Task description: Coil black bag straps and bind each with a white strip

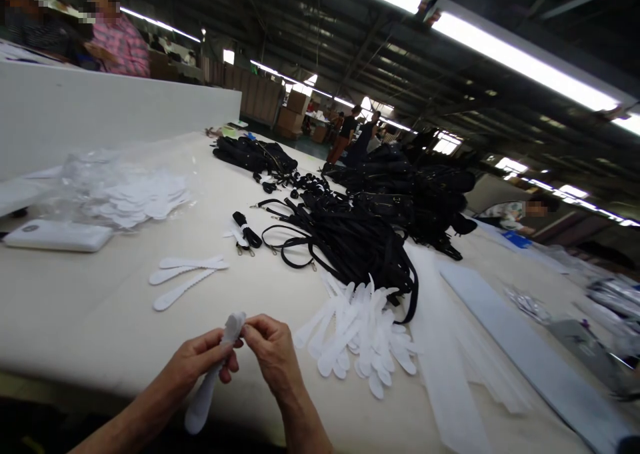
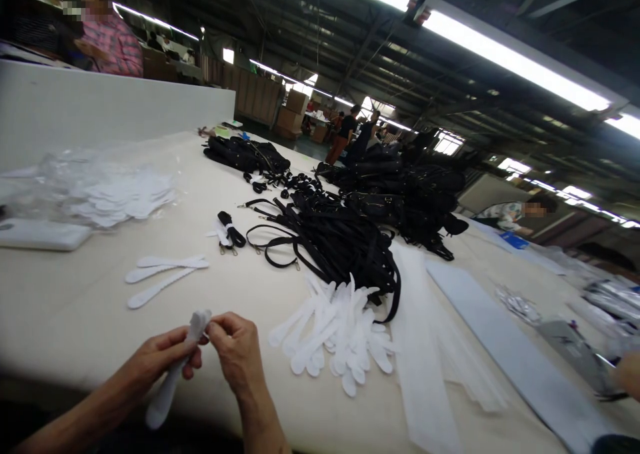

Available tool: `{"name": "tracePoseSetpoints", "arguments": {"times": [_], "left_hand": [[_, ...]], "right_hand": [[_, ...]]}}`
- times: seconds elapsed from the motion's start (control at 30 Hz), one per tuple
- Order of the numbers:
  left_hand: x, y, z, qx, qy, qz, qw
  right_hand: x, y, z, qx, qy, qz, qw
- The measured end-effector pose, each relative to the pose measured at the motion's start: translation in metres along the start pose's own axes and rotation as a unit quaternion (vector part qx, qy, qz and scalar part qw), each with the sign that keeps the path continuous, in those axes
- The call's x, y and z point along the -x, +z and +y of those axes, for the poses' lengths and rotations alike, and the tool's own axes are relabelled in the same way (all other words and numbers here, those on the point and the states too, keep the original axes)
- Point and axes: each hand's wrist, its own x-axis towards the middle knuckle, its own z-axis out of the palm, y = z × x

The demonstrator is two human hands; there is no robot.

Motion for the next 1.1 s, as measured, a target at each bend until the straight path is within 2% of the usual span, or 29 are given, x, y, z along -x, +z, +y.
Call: {"name": "tracePoseSetpoints", "arguments": {"times": [0.2, 0.4, 0.5, 0.6, 0.7, 0.8, 0.87, 1.0, 1.1], "left_hand": [[-0.002, 0.006, 0.001, 0.016, 0.01, 0.028, 0.999], [0.001, 0.009, 0.001, 0.014, 0.04, 0.069, 0.997], [0.006, 0.012, 0.005, 0.005, 0.064, 0.094, 0.994], [0.01, 0.015, 0.009, -0.002, 0.077, 0.088, 0.993], [0.01, 0.017, 0.01, -0.012, 0.066, 0.068, 0.995], [0.006, 0.015, 0.008, 0.007, 0.04, 0.055, 0.998], [0.004, 0.012, 0.007, 0.061, 0.024, 0.059, 0.996], [0.006, 0.006, 0.009, 0.197, 0.024, 0.045, 0.979], [0.01, 0.007, 0.012, 0.223, 0.009, 0.012, 0.975]], "right_hand": [[0.0, 0.004, 0.011, -0.027, 0.019, 0.078, 0.996], [0.0, 0.007, 0.015, -0.079, 0.044, 0.101, 0.991], [0.0, 0.012, 0.021, -0.157, 0.078, 0.105, 0.979], [0.001, 0.015, 0.028, -0.238, 0.105, 0.105, 0.96], [0.001, 0.01, 0.032, -0.251, 0.104, 0.119, 0.955], [-0.001, -0.005, 0.033, -0.216, 0.091, 0.15, 0.96], [-0.002, -0.021, 0.034, -0.187, 0.079, 0.185, 0.962], [-0.006, -0.06, 0.038, -0.136, 0.032, 0.267, 0.954], [-0.009, -0.093, 0.039, -0.068, 0.002, 0.301, 0.951]]}}
